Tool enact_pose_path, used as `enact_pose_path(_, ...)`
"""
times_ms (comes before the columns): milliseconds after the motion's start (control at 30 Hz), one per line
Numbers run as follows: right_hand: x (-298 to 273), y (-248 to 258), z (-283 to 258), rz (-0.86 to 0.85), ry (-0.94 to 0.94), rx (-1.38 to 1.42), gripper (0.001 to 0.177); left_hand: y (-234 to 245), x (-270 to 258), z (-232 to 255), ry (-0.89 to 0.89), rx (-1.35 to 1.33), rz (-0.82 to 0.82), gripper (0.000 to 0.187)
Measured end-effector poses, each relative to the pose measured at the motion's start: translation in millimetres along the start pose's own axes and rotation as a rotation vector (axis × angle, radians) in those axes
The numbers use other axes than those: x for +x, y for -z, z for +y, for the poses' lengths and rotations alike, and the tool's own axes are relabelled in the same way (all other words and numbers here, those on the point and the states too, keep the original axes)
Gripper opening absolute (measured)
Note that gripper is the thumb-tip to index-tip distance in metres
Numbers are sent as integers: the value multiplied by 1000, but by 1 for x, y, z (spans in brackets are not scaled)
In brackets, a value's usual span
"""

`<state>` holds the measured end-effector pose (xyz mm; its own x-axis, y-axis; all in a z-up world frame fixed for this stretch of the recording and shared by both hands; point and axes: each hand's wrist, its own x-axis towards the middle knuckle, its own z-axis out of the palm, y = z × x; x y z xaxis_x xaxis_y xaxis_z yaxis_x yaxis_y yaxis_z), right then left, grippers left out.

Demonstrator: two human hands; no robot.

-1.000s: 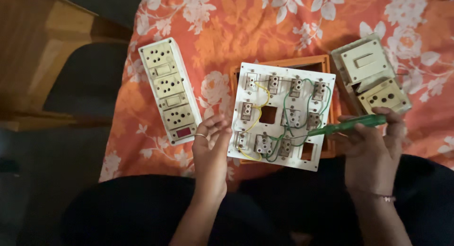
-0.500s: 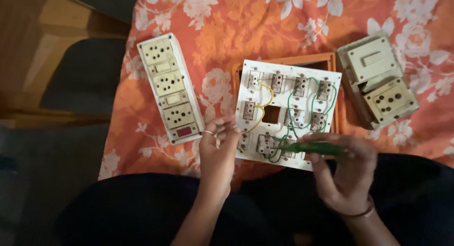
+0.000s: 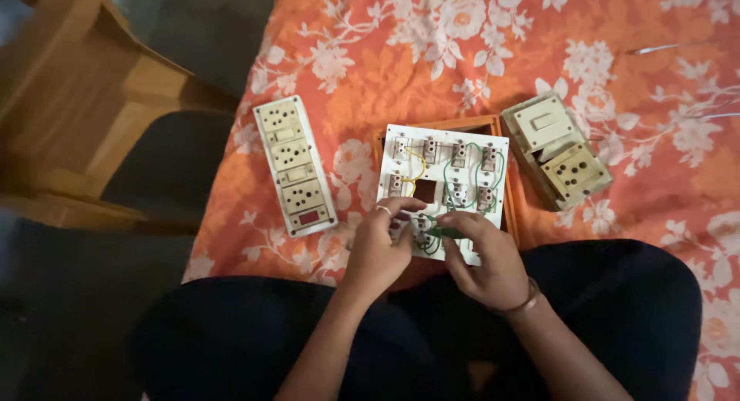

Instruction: The person uses a screwdriver to tighten and adjust wires inside an open electrical switchboard box. They repeatedly manipulate green and yellow wires at various terminal points while seated on a bed.

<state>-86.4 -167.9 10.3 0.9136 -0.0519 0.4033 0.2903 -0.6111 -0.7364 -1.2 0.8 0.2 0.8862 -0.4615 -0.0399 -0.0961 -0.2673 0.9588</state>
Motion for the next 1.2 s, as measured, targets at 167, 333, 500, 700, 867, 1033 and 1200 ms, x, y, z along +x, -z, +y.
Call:
enact_pose_path(167,13,-2,-9,-49,24,-88,42,0,-1,-5,-117,45,-96,35)
enact_pose_path(333,18,-1,-9,-76,15,-45,46,-6,-1,-17,-124,10,-46,43)
enact_pose_path(500,17,-10,-3,-31,-105,105,53,-17,0,-37,-143,27,16,23)
enact_pose_path(700,20,-5,4,-23,-14,253,42,-21,4,-52,-159,-47,-49,17)
enact_pose_path(867,28,-11,5,-3,-100,279,31,-19,5,-48,-162,-11,-5,25)
enact_pose_path(1033,30,-21,3,43,-172,219,34,-15,3,-33,-279,-130,43,34)
enact_pose_path(1200,38,-25,1,18,-271,114,39,-8,4,-26,-146,-15,39,25)
